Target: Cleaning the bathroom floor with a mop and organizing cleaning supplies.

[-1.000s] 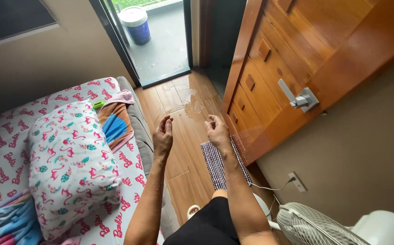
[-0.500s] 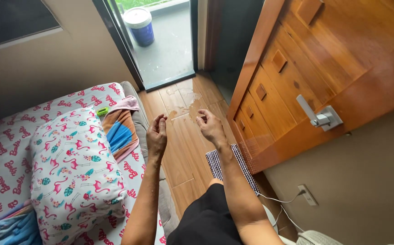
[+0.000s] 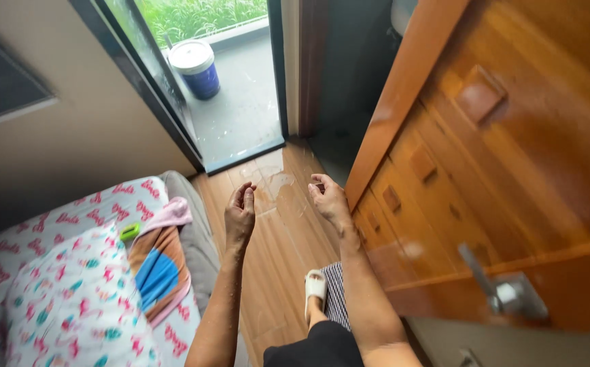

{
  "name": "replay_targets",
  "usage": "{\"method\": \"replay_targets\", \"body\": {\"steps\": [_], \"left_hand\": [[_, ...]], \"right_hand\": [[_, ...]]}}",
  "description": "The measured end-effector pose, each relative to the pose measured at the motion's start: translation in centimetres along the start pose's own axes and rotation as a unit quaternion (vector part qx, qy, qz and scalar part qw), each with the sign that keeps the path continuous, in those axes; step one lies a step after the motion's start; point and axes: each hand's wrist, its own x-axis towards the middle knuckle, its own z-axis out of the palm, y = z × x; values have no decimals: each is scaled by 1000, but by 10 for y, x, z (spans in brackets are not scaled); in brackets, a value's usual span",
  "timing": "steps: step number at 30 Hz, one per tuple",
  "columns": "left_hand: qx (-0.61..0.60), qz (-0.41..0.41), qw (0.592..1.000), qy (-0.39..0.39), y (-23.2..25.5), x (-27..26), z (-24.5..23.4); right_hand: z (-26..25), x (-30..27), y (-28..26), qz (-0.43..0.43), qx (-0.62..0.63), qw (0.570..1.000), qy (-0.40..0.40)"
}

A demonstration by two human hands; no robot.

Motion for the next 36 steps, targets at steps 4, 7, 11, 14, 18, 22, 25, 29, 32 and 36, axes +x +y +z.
{"method": "replay_targets", "body": {"steps": [4, 7, 11, 14, 18, 22, 25, 29, 32, 36], "left_hand": [[7, 27, 1000, 3, -8, 96, 48], [-20, 39, 999, 4, -6, 147, 70], [-18, 29, 999, -4, -2, 208, 91], [4, 23, 1000, -9, -7, 262, 112], [-16, 38, 997, -73, -20, 344, 145], [-15, 46, 986, -157, -23, 426, 179], [1, 41, 975, -217, -15, 488, 226], [-47, 78, 950, -297, -7, 515, 270], [-77, 63, 932, -348, -4, 535, 324], [-44, 22, 917, -397, 1, 549, 390]], "right_hand": [[-14, 111, -9, 7, 10, 1000, 3], [-12, 166, -12, 26, 16, 999, -10], [0, 231, 0, 28, 21, 999, -19], [2, 276, -2, 36, 22, 999, -9], [7, 334, -7, 59, 20, 998, 22], [15, 389, 8, 58, 24, 994, 92], [6, 434, 15, 56, 31, 987, 150], [0, 444, 15, 104, 22, 976, 191], [-23, 470, 29, 128, 7, 966, 225], [-62, 505, 44, 164, -13, 953, 253]]}}
